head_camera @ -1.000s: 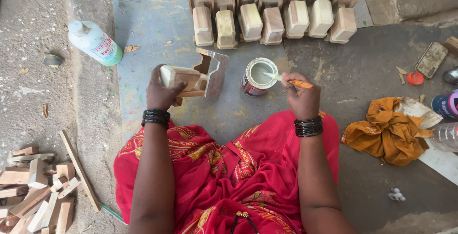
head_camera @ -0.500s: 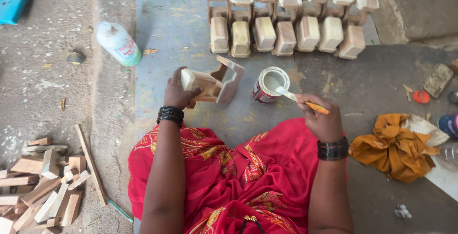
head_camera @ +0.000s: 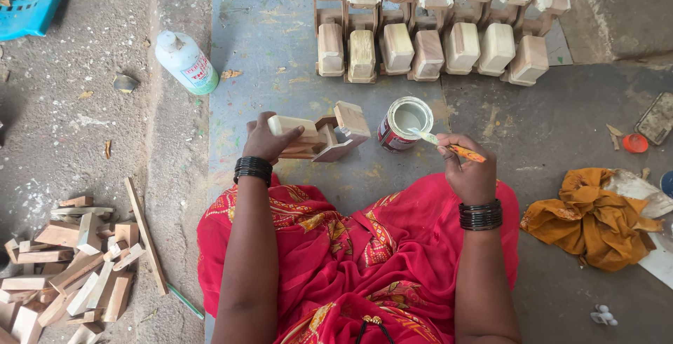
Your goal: The person sits on the floor and wipes small wooden pieces with an orange cloth, then uses a brush to apply a white coating from a tin onto the wooden pieces, placing each treated piece with a row of similar pieces on the floor.
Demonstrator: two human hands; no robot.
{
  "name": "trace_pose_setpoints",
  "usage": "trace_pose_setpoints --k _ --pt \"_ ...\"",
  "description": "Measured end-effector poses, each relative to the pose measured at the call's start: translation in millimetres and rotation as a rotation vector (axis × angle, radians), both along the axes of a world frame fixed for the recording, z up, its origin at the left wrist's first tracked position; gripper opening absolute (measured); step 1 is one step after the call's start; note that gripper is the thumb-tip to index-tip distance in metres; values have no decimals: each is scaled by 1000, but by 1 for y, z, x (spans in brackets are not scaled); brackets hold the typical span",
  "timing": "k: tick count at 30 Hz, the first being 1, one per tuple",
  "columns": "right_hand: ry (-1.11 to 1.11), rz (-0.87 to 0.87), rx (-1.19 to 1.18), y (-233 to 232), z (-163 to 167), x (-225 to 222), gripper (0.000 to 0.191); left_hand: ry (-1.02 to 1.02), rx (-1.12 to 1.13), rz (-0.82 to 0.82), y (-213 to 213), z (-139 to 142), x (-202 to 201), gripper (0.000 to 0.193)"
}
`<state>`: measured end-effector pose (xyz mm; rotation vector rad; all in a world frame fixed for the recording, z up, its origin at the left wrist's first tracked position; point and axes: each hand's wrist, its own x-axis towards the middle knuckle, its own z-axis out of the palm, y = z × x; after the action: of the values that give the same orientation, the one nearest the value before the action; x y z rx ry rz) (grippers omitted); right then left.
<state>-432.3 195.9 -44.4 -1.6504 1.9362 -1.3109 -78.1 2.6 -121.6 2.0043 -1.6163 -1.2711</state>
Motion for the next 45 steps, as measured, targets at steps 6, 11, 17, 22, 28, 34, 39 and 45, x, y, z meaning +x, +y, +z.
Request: trace_pose_setpoints --k 6,11,17,22,28,34,39,45 --pt "8 -58 -128 13 -17 -16 11 19 -470 -133 -21 -59 2 76" --pt "-252 -33 -188 6 -46 -19 13 168 -590 -41 -40 -75 -1 69" --pt "-222 -162 -254 -6 -70 -26 11 149 -394 7 -34 -59 -3 78" --pt "-511 -299 -290 -5 -66 -31 14 140 -161 -16 -37 -46 -4 83" --pt "-681 -343 -291 -6 -66 -33 13 121 -92 -16 -41 -41 -1 90" --pt "-657 -376 -336 -9 -83 -51 16 120 -131 -249 -44 -66 -1 94" --pt "-1036 -514 -297 5 -74 -66 23 -146 -345 -427 -54 -77 8 78" --pt "-1302 -317 -182 -20 -65 -30 27 -562 -83 -436 -45 -55 7 81"
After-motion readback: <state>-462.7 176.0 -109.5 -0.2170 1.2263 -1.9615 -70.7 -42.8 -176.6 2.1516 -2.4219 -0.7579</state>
